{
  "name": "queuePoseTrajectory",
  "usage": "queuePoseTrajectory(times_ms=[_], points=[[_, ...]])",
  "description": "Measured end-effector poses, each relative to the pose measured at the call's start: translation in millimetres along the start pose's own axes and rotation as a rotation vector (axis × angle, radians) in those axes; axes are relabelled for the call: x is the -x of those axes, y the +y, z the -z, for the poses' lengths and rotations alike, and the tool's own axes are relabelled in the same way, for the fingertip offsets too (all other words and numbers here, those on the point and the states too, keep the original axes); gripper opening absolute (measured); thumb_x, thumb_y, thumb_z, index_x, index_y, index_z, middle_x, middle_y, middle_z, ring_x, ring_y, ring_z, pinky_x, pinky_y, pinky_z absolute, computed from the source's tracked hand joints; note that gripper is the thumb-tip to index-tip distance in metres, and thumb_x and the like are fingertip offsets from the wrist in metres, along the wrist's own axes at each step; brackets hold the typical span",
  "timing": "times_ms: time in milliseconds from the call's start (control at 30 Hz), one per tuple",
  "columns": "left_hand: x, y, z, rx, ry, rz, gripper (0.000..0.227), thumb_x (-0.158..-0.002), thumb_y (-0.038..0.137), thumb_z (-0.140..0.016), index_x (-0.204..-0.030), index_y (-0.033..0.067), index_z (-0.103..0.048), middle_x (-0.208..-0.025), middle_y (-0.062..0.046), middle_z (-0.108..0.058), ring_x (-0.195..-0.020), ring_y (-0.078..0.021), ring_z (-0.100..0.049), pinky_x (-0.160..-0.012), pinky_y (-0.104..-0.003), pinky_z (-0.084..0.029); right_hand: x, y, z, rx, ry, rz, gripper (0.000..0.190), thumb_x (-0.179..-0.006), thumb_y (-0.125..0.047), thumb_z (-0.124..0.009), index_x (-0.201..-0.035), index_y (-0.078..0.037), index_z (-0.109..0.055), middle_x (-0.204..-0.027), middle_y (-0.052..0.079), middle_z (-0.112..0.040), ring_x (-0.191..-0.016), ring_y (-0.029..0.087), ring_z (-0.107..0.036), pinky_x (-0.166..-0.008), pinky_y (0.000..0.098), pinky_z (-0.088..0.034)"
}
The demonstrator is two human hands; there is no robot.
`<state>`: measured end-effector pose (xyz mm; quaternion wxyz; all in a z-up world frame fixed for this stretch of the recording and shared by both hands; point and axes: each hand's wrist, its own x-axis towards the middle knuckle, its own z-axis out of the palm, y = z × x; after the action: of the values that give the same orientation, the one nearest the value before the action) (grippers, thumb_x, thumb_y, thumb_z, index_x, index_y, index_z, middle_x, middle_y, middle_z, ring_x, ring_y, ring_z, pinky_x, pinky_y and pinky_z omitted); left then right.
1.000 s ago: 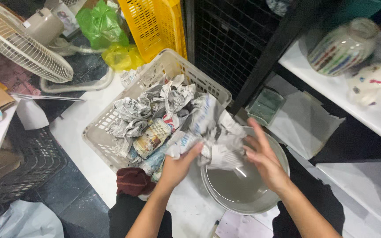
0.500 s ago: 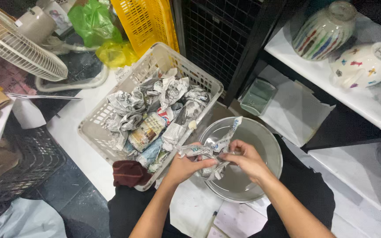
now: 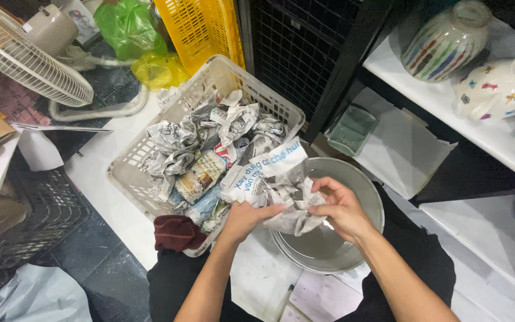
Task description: The person wraps various ceramic items, including a glass container, a small bowl, a cup, and a small jar, using newspaper. They carefully fold the newspaper around each item and place the wrapped items into a white plastic basket.
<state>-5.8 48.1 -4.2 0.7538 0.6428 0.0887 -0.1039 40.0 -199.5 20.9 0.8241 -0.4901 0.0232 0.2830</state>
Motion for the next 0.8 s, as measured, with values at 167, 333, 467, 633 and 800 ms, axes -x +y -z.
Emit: queuePoseTrajectory(times_ms=[167, 333, 467, 633, 800], points=[[-10, -16, -8, 0.173, -0.032, 0.066, 0.079, -0.069, 0.005, -0.086, -0.14, -0.0033, -0.055, -0.131, -0.012, -0.068, -0.115, -0.0223, -0.066, -0.1, -0.034, -0.054, -7, 13, 16, -0.178, 0.146, 0.078, 0.043, -0.074, 0.02, -0.065, -0.1, -0.014, -0.057, -0.119, 0.003, -0.063, -0.105, 0.017, -0.069, -0.088, 0.0336, -0.059], [0, 4, -36, 0.257, 0.137, -0.135, 0.123, -0.064, -0.004, -0.086, -0.158, 0.0091, -0.008, -0.146, -0.016, -0.05, -0.128, -0.0244, -0.057, -0.106, -0.036, -0.049, -14, 17, 33, -0.336, 0.288, 0.146, 0.032, -0.085, 0.015, -0.067, -0.1, -0.01, -0.055, -0.107, 0.009, -0.069, -0.103, 0.024, -0.069, -0.092, 0.0393, -0.057], [25, 16, -49, 0.12, 0.106, -0.351, 0.135, -0.075, -0.005, -0.081, -0.161, 0.0139, 0.02, -0.156, -0.02, -0.04, -0.139, -0.0281, -0.051, -0.115, -0.039, -0.043, -10, 14, 32, -0.35, 0.47, 0.022, 0.027, -0.086, 0.008, -0.063, -0.102, -0.013, -0.06, -0.109, 0.009, -0.069, -0.1, 0.023, -0.07, -0.087, 0.0397, -0.057], [20, 11, -41, -0.15, 0.18, -0.544, 0.115, -0.083, -0.009, -0.074, -0.162, 0.0082, 0.008, -0.161, -0.025, -0.029, -0.144, -0.0364, -0.042, -0.118, -0.041, -0.036, -4, -8, 13, -0.187, 0.166, -0.015, 0.027, -0.089, 0.003, -0.061, -0.115, -0.004, -0.065, -0.118, 0.013, -0.069, -0.102, 0.023, -0.07, -0.085, 0.0409, -0.059], [22, 13, -17, -0.647, 0.212, -0.764, 0.044, -0.092, -0.008, -0.071, -0.131, 0.0119, -0.07, -0.129, -0.024, -0.066, -0.117, -0.0323, -0.069, -0.095, -0.034, -0.056, 4, -29, -7, 0.101, 0.058, -0.336, 0.037, -0.09, -0.004, -0.064, -0.127, 0.0, -0.064, -0.111, 0.014, -0.071, -0.091, 0.028, -0.074, -0.08, 0.0459, -0.065]])
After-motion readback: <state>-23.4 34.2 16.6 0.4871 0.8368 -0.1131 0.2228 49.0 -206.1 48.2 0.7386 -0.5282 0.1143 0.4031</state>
